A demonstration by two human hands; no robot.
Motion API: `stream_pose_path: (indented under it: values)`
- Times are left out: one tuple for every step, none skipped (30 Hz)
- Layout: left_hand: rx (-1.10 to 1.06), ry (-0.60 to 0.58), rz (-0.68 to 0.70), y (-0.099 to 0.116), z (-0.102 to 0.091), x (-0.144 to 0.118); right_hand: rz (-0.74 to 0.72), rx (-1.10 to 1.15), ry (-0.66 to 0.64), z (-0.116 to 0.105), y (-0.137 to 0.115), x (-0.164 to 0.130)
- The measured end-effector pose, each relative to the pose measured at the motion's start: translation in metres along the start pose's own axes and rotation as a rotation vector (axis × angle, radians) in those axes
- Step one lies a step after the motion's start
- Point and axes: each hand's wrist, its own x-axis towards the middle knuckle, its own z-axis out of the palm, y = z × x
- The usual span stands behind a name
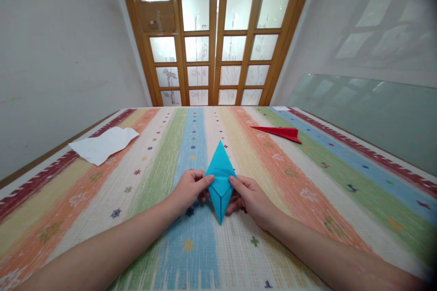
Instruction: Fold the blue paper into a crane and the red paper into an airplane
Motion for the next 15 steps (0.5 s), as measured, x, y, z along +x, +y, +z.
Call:
stream_pose_path:
  values:
    - [-0.014,0.009,-0.006,0.0002,0.0003,0.0001,-0.001,0.020,-0.004,0.0000,-0.0004,0.0002]
    - [-0.019,0.013,-0.009,0.0002,0.0004,0.0002,-0.002,0.036,-0.004,-0.0001,-0.0007,0.0004]
    - [-0.017,0.012,-0.007,0.0002,0.0004,0.0003,-0.003,0.046,-0.001,-0.0002,-0.0010,0.0006]
    - [-0.008,0.010,-0.001,0.0001,0.0002,0.0005,-0.003,0.052,0.002,-0.0003,-0.0012,0.0008]
    - [0.004,0.008,0.006,-0.0001,-0.0002,0.0007,-0.003,0.053,0.003,-0.0003,-0.0014,0.0009]
    - [0.016,0.008,0.013,-0.0003,-0.0007,0.0009,-0.002,0.051,0.000,-0.0004,-0.0016,0.0009]
    - [0.028,0.013,0.019,-0.0006,-0.0014,0.0011,0.000,0.046,-0.003,-0.0004,-0.0019,0.0007]
    - [0.038,0.020,0.024,-0.0008,-0.0021,0.0012,-0.001,0.039,-0.005,-0.0004,-0.0021,0.0005]
    - [0.044,0.028,0.025,-0.0010,-0.0027,0.0014,-0.002,0.031,-0.007,-0.0004,-0.0024,0.0002]
    - [0.044,0.034,0.022,-0.0012,-0.0033,0.0016,-0.005,0.022,-0.006,-0.0004,-0.0027,-0.0001]
    - [0.042,0.040,0.019,-0.0014,-0.0038,0.0018,-0.009,0.015,-0.004,-0.0004,-0.0028,-0.0003]
    - [0.038,0.046,0.015,-0.0016,-0.0041,0.0021,-0.012,0.009,0.000,-0.0004,-0.0029,-0.0004]
    - [0.033,0.051,0.012,-0.0018,-0.0043,0.0024,-0.013,0.005,0.003,-0.0005,-0.0029,-0.0003]
    - [0.029,0.056,0.013,-0.0019,-0.0043,0.0028,-0.013,0.004,0.005,-0.0007,-0.0028,0.0000]
    - [0.025,0.065,0.019,-0.0018,-0.0042,0.0031,-0.012,0.008,0.008,-0.0010,-0.0027,0.0005]
